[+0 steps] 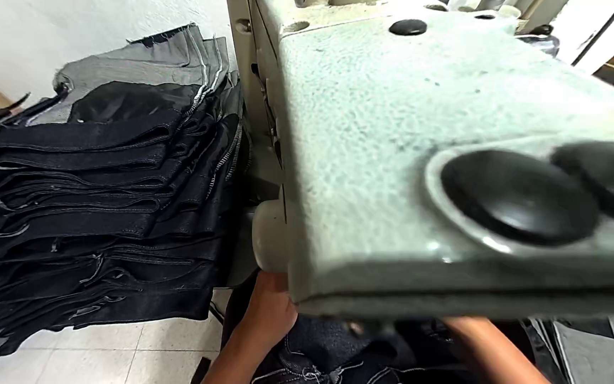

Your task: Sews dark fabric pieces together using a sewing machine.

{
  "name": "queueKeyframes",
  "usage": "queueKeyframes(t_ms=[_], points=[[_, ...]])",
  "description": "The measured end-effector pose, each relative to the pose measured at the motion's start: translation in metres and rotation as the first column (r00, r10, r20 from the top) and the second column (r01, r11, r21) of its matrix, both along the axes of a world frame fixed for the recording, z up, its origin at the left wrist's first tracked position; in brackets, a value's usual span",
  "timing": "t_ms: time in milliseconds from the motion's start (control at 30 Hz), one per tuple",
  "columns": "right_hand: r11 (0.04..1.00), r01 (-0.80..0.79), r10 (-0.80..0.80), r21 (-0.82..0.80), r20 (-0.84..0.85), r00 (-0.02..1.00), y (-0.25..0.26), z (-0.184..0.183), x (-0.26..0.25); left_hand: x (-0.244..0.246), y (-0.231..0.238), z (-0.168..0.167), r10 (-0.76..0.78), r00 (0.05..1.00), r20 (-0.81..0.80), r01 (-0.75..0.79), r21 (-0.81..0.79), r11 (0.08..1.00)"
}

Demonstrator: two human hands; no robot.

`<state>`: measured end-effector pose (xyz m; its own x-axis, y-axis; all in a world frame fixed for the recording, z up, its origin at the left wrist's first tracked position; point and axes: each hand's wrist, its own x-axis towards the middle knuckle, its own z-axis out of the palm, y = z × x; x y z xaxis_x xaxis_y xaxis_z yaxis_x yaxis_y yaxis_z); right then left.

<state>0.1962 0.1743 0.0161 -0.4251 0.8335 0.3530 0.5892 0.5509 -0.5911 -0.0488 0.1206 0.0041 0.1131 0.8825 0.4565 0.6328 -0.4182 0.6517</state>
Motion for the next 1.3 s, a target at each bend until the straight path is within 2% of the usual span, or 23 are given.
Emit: queueKeyframes(t_ms=[67,100,133,167,200,233,267,300,367,467,567,633,700,767,833,933,1033,1133,1233,1300], points=[[0.999,-0.007,0.007,-0.033,-0.001,1.0,0.004,-0.003,0.0,-0.001,0.002,0.0,-0.021,1.0,0.012,0.021,0.012,1.0],[0.999,0.006,-0.007,-0.035,-0.013,1.0,0.001,-0.004,0.0,0.0,0.0,0.01,-0.007,1.0,-0.018,0.006,-0.076,0.997],[0.999,0.031,-0.031,-0.008,-0.017,0.999,-0.007,-0.002,0.001,0.003,-0.002,0.034,-0.004,0.997,-0.077,-0.017,-0.28,0.96],[0.997,0.06,-0.06,0.051,-0.008,0.998,-0.017,0.0,0.003,0.005,0.001,0.063,-0.032,0.995,-0.094,-0.023,-0.524,0.851],[0.989,0.081,-0.078,0.121,-0.026,0.997,-0.028,0.006,0.005,-0.001,0.001,0.036,-0.033,0.996,-0.083,0.006,-0.297,0.955],[0.978,0.098,-0.095,0.186,-0.026,0.995,-0.033,0.007,0.006,-0.005,0.005,0.015,-0.053,0.998,-0.026,0.05,-0.127,0.991],[0.965,0.12,-0.125,0.235,0.008,0.992,-0.031,0.0,0.008,-0.008,0.006,0.007,-0.085,0.996,0.022,0.086,-0.094,0.992],[0.953,0.14,-0.154,0.267,0.032,0.988,-0.027,-0.01,0.01,-0.008,0.005,0.007,-0.095,0.994,0.054,0.102,-0.129,0.986],[0.927,0.189,-0.21,0.325,0.031,0.977,-0.021,-0.023,0.018,-0.008,0.001,0.015,-0.054,0.996,0.065,0.064,-0.16,0.985],[0.875,0.275,-0.324,0.4,0.061,0.944,-0.031,-0.024,0.049,-0.015,-0.011,0.025,0.024,0.999,-0.037,-0.028,-0.121,0.992],[0.838,0.323,-0.421,0.439,0.145,0.895,-0.047,-0.039,0.083,-0.028,-0.026,0.019,0.135,0.983,-0.123,-0.146,-0.08,0.986],[0.834,0.391,-0.481,0.389,0.164,0.861,-0.061,-0.058,0.105,-0.037,-0.039,0.016,0.206,0.967,-0.151,-0.215,-0.041,0.976],[0.823,0.5,-0.549,0.269,0.148,0.823,-0.073,-0.066,0.117,-0.043,-0.056,0.017,0.238,0.947,-0.215,-0.249,-0.026,0.968],[0.846,0.531,-0.53,0.043,0.168,0.831,-0.079,-0.065,0.125,-0.038,-0.074,0.025,0.218,0.929,-0.298,-0.256,-0.095,0.962],[0.862,0.491,-0.466,-0.124,0.184,0.865,-0.079,-0.065,0.128,-0.025,-0.088,0.034,0.159,0.914,-0.373,-0.254,-0.221,0.942],[0.858,0.483,-0.462,-0.176,0.15,0.874,-0.08,-0.073,0.125,0.001,-0.094,0.033,0.124,0.902,-0.413,-0.269,-0.313,0.911],[0.823,0.521,-0.527,-0.229,0.039,0.849,-0.08,-0.094,0.126,0.022,-0.085,0.013,0.18,0.894,-0.411,-0.299,-0.246,0.922],[0.771,0.533,-0.611,-0.348,-0.17,0.773,-0.07,-0.108,0.128,0.038,-0.075,-0.002,0.232,0.924,-0.303,-0.289,-0.16,0.944],[0.742,0.381,-0.62,-0.552,-0.35,0.702,-0.048,-0.072,0.138,0.041,-0.068,-0.012,0.333,0.937,-0.106,-0.342,-0.072,0.937],[0.782,0.205,-0.493,-0.588,-0.385,0.78,-0.032,-0.039,0.143,0.015,-0.068,-0.007,0.354,0.93,0.104,-0.319,-0.253,0.913]])
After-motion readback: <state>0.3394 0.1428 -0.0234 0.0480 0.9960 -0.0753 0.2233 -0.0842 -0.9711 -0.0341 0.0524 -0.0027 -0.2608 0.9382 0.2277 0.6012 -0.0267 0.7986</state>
